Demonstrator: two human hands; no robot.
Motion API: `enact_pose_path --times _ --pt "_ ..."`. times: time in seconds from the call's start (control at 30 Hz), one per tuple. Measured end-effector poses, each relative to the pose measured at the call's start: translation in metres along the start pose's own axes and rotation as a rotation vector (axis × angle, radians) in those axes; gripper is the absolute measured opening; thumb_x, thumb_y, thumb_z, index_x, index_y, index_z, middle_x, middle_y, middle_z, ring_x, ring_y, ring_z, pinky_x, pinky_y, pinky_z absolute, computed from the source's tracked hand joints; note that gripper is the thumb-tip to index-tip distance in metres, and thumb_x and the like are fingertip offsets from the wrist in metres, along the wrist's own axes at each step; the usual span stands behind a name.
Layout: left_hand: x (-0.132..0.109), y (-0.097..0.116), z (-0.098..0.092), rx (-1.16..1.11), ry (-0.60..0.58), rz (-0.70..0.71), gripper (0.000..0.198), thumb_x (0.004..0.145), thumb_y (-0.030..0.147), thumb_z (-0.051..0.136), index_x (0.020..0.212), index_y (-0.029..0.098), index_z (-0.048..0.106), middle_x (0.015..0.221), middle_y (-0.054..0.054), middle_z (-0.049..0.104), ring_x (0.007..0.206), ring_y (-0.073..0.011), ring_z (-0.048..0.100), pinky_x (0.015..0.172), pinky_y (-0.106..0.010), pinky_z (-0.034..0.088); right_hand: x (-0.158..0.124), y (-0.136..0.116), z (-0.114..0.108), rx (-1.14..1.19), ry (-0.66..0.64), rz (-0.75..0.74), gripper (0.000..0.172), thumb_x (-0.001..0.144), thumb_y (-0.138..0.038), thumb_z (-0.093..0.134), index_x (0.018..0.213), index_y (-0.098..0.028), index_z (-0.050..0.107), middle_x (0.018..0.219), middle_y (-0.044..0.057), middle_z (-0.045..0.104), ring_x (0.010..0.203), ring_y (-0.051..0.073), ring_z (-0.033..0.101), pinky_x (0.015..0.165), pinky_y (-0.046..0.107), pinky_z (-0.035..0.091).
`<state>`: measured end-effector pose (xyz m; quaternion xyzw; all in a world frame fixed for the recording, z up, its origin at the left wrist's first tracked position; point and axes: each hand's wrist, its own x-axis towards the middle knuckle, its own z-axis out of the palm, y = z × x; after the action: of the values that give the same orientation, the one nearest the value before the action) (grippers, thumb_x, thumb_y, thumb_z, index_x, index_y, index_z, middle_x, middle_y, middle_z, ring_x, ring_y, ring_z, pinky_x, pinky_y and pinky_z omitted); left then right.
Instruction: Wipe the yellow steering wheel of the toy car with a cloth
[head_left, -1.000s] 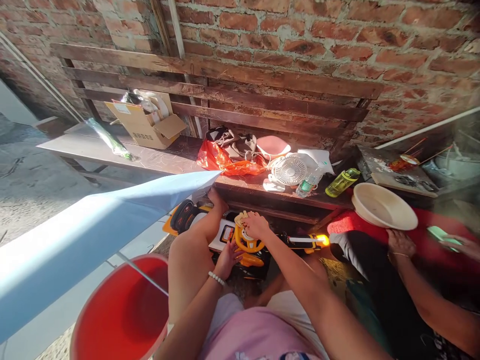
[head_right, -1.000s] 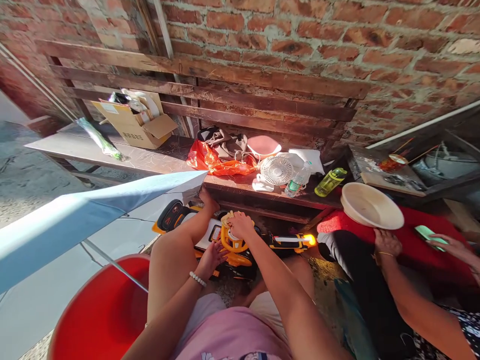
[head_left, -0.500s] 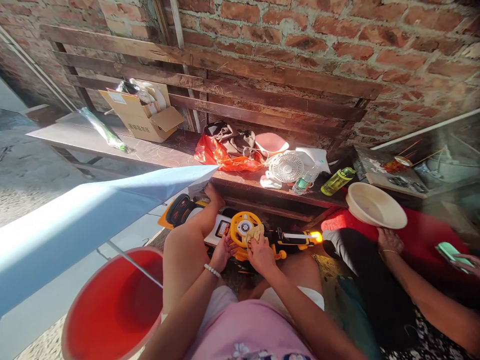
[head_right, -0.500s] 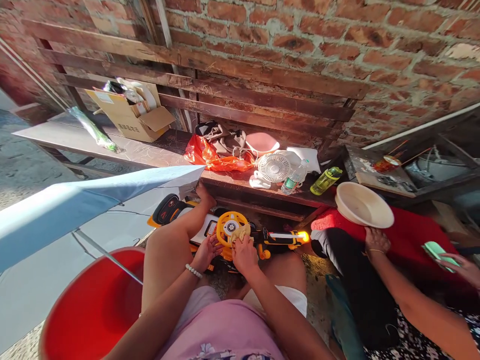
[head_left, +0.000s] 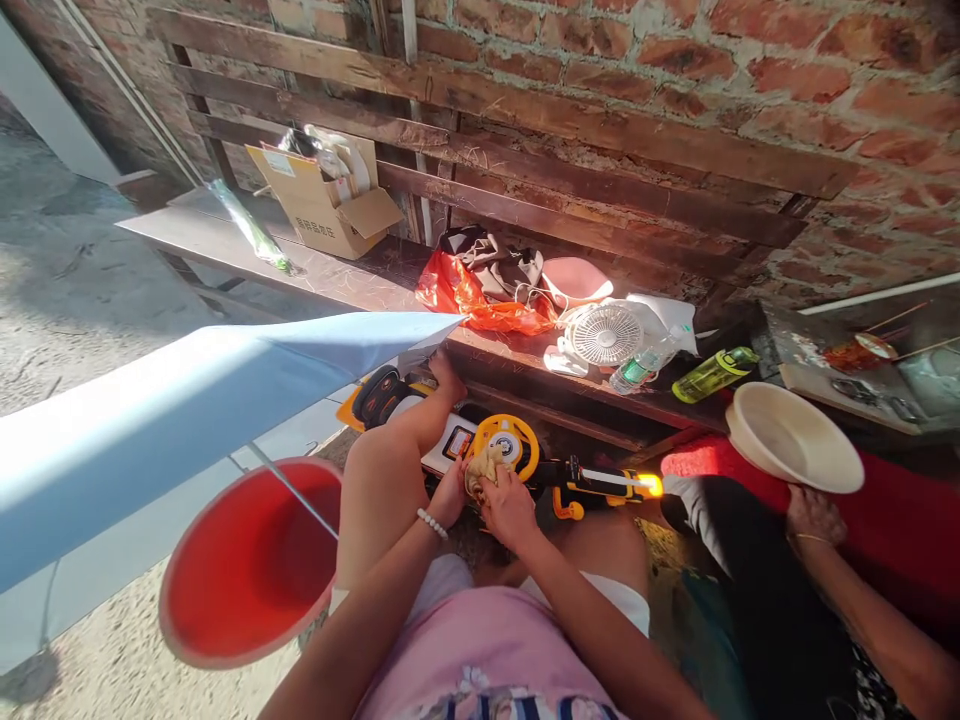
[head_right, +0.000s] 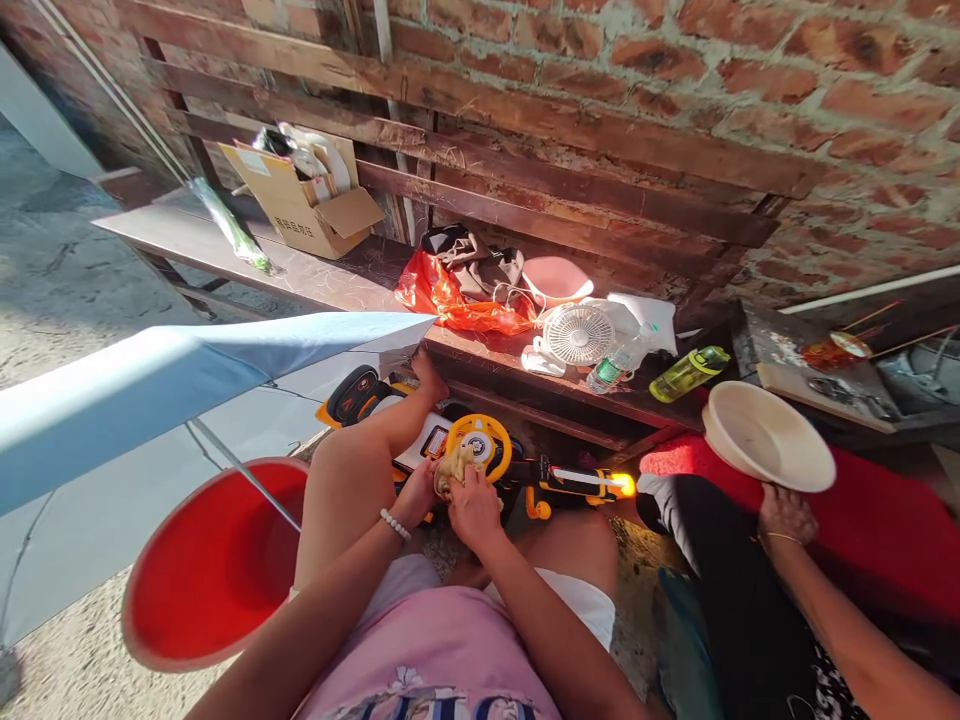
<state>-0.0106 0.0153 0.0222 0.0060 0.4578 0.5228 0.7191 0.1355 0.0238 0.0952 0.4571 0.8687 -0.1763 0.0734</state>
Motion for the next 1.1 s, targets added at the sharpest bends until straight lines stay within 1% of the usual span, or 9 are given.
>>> enact_pose_path --times 0.13,0.23,0.4,0.57,0.67,0.83,0.9,0.97,1.1 --pt "0.004 -0.001 -0.002 0.035 0.055 -0.013 0.05 0.112 0.043 0.038 0.151 0.018 0.057 0.107 -0.009 0.079 0.089 -0.0215 0.072 0.089 -0.034 0.057 -0.018 0.034 0.004 -0.004 0.044 0.083 0.042 0.095 -0.023 0.059 0.134 -0.027 0.073 0.149 0.015 0.058 0.124 0.032 0.058 0.103 0.04 0.05" --pt "0.009 -0.004 0.0 0.044 0.062 -0.022 0.044 0.111 0.041 0.046 0.144 0.017 0.062 0.104 -0.009 0.078 0.086 -0.0208 0.071 0.087 -0.032 0.055 -0.014 0.061 0.001 0.016 0.11 0.197 0.039 0.096 -0.023 0.058 0.131 -0.026 0.075 0.149 0.015 0.058 0.12 0.03 0.061 0.105 0.04 0.049" --pt "0.013 -0.008 0.001 0.08 0.067 -0.034 0.039 0.109 0.043 0.051 0.129 0.016 0.07 0.106 -0.011 0.08 0.089 -0.0225 0.071 0.083 -0.031 0.055 0.028 0.084 -0.018 0.087 0.14 0.411 0.04 0.1 -0.026 0.052 0.133 -0.02 0.075 0.129 0.018 0.065 0.11 0.031 0.066 0.094 0.038 0.052" --pt "0.014 -0.011 0.001 0.125 0.069 -0.027 0.039 0.105 0.049 0.058 0.123 0.017 0.07 0.11 -0.012 0.08 0.094 -0.0254 0.073 0.085 -0.034 0.056 0.074 0.082 -0.047 0.064 0.136 0.443 0.042 0.104 -0.028 0.05 0.138 -0.019 0.073 0.131 0.019 0.065 0.11 0.03 0.068 0.089 0.036 0.052" --pt "0.013 -0.011 0.003 0.216 0.096 -0.001 0.03 0.099 0.044 0.07 0.115 0.018 0.071 0.11 -0.01 0.081 0.089 -0.0219 0.074 0.083 -0.032 0.056 0.096 0.066 -0.061 -0.03 0.115 0.349 0.042 0.105 -0.027 0.05 0.14 -0.019 0.071 0.142 0.019 0.062 0.119 0.031 0.065 0.093 0.037 0.053" --pt "0.009 -0.009 0.007 0.353 0.14 0.021 0.017 0.095 0.031 0.076 0.106 0.02 0.07 0.1 -0.007 0.08 0.083 -0.0177 0.074 0.082 -0.029 0.055 0.114 0.026 -0.063 -0.208 0.006 -0.242 0.037 0.106 -0.025 0.049 0.131 -0.026 0.076 0.156 0.012 0.058 0.134 0.032 0.054 0.11 0.042 0.045" --pt "0.009 -0.008 0.007 0.374 0.15 0.013 0.014 0.097 0.03 0.074 0.106 0.02 0.07 0.094 -0.005 0.079 0.081 -0.017 0.074 0.081 -0.028 0.055 0.117 0.019 -0.063 -0.25 -0.038 -0.374 0.037 0.107 -0.025 0.047 0.128 -0.028 0.077 0.153 0.01 0.061 0.135 0.031 0.052 0.113 0.044 0.043" --pt "0.01 -0.007 0.008 0.385 0.15 0.015 0.013 0.097 0.03 0.074 0.105 0.021 0.07 0.096 -0.005 0.08 0.08 -0.017 0.074 0.082 -0.029 0.055 0.121 0.021 -0.067 -0.26 -0.06 -0.344 0.037 0.106 -0.026 0.048 0.129 -0.028 0.077 0.151 0.011 0.061 0.134 0.032 0.053 0.11 0.044 0.045" --pt "0.011 -0.005 0.008 0.38 0.123 0.036 0.017 0.093 0.031 0.079 0.1 0.019 0.069 0.104 -0.007 0.081 0.078 -0.0163 0.074 0.081 -0.029 0.054 0.124 0.046 -0.081 -0.181 -0.07 -0.035 0.039 0.104 -0.03 0.052 0.136 -0.028 0.074 0.146 0.014 0.063 0.131 0.032 0.058 0.102 0.04 0.05"
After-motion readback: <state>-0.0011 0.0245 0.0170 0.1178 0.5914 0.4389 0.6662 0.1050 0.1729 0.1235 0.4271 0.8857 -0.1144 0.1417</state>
